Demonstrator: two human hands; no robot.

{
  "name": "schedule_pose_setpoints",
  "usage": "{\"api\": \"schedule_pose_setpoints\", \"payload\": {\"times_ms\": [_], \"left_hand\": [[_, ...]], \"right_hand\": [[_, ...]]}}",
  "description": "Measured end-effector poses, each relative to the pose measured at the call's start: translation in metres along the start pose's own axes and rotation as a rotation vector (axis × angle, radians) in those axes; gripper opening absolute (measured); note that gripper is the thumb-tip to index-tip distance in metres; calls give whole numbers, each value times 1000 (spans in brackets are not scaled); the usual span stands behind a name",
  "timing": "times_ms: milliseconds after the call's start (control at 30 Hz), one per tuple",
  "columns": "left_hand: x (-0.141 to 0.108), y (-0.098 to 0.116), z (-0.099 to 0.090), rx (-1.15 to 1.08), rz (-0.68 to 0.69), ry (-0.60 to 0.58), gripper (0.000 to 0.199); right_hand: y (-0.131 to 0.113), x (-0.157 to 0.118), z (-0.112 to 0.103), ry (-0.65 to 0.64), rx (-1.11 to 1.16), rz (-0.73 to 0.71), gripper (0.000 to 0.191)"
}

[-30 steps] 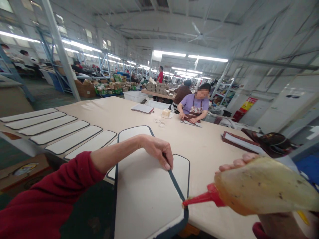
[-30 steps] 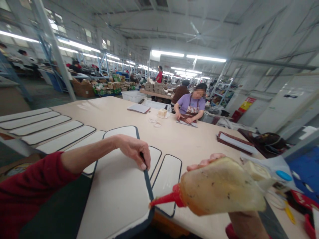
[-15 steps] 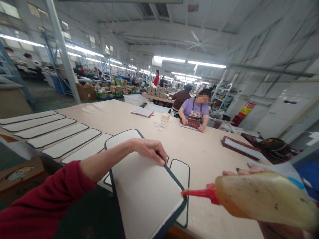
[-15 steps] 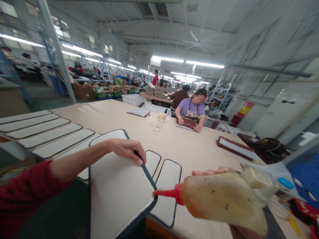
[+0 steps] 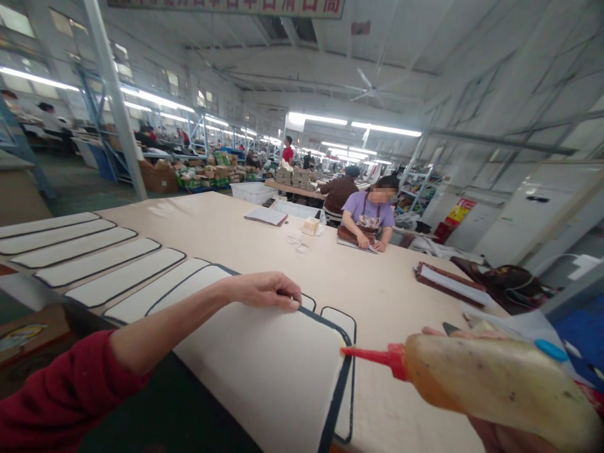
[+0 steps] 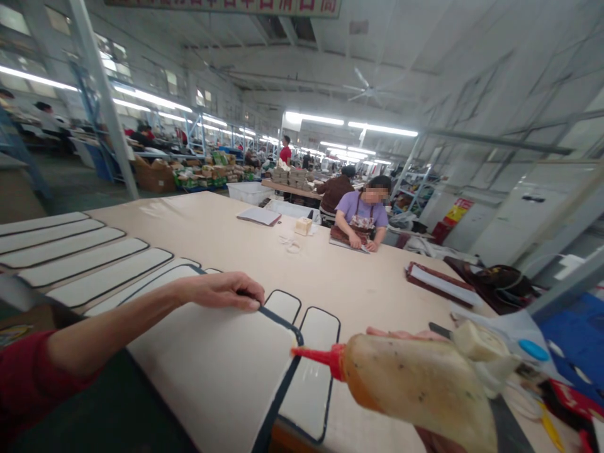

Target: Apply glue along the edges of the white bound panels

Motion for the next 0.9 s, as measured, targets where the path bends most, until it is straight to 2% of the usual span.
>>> {"api": "schedule_pose_setpoints", "payload": {"times_ms": [67,133,200,300,400,567,633,733,800,900], "left_hand": [[-2,-1,1,6,-2,14,38],[-3,-1,2,-7,-7,17,38],[-4,-2,5,-39,-18,6,39],[-5,-4,8,-76,-30,-4,41],[-6,-9,11,-94,-40,-3,41],[-5,-17,14,-128,-49,-12,38],[-4,-19,14,-143,-69,-8,37],[-3,-20,15,-176,-103,-10,37],[-2,-21,15,-199,-119,-17,38],[-1,-22,16,-228,-138,-10,38]], "right_hand": [[1,-3,-8,67,-14,17,25],[4,-3,-13,82,-15,21,36],[8,1,-17,65,-27,-5,42],[16,11,-26,18,-36,-66,39],[25,18,-36,-4,-16,-123,46],[33,15,-44,133,22,-160,23],[32,13,-44,105,21,-157,27],[32,10,-46,10,-7,-113,46],[33,10,-50,-48,27,-88,42],[37,11,-55,-64,110,-52,33]]}}
Point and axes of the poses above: each hand's wrist, its own x-axis towards the middle knuckle, its own z-axis out of the palm, y = z × x, the point moved 3 cm from there along x, towards the middle knuckle, and after that the axes turned 14 degrees about x, right-handed, at the moved point
